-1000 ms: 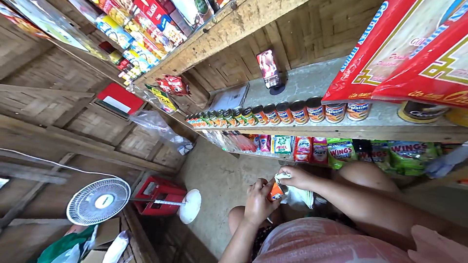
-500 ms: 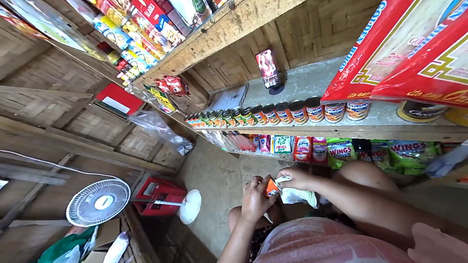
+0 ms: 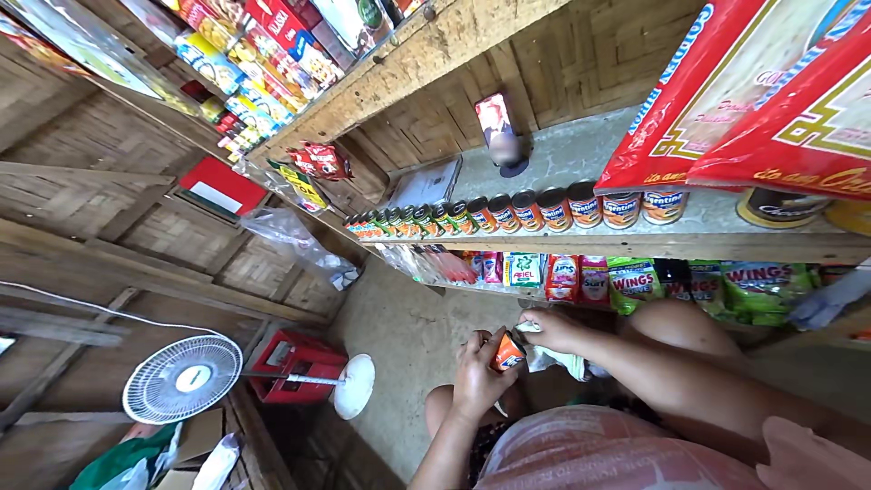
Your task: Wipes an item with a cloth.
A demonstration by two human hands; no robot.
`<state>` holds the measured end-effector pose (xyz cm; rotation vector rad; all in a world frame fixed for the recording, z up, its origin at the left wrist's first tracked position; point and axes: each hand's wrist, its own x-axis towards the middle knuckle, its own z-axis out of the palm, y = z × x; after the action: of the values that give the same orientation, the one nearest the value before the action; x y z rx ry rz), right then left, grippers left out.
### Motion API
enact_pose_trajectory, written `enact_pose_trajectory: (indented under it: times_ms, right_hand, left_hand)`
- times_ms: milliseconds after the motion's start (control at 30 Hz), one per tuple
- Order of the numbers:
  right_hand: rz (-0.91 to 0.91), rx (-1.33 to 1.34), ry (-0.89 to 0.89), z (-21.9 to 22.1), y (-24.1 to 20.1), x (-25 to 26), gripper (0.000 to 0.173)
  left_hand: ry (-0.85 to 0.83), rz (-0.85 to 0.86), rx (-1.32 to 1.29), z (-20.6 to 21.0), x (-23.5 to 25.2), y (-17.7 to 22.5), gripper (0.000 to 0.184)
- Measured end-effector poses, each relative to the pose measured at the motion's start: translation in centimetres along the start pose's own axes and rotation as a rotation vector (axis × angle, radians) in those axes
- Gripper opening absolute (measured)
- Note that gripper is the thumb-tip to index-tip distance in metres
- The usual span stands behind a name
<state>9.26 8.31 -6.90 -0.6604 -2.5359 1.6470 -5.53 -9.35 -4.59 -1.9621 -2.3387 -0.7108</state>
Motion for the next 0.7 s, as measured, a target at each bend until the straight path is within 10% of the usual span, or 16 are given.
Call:
enact_pose_trajectory:
  times_ms: [700]
  right_hand:
    - [-0.134,0.123,-0.092,-0.2,-0.1,-0.3,0.029]
  left_hand:
    - [-0.002,-0.020,0.089,-0.2,0.6,-0.9,0.066]
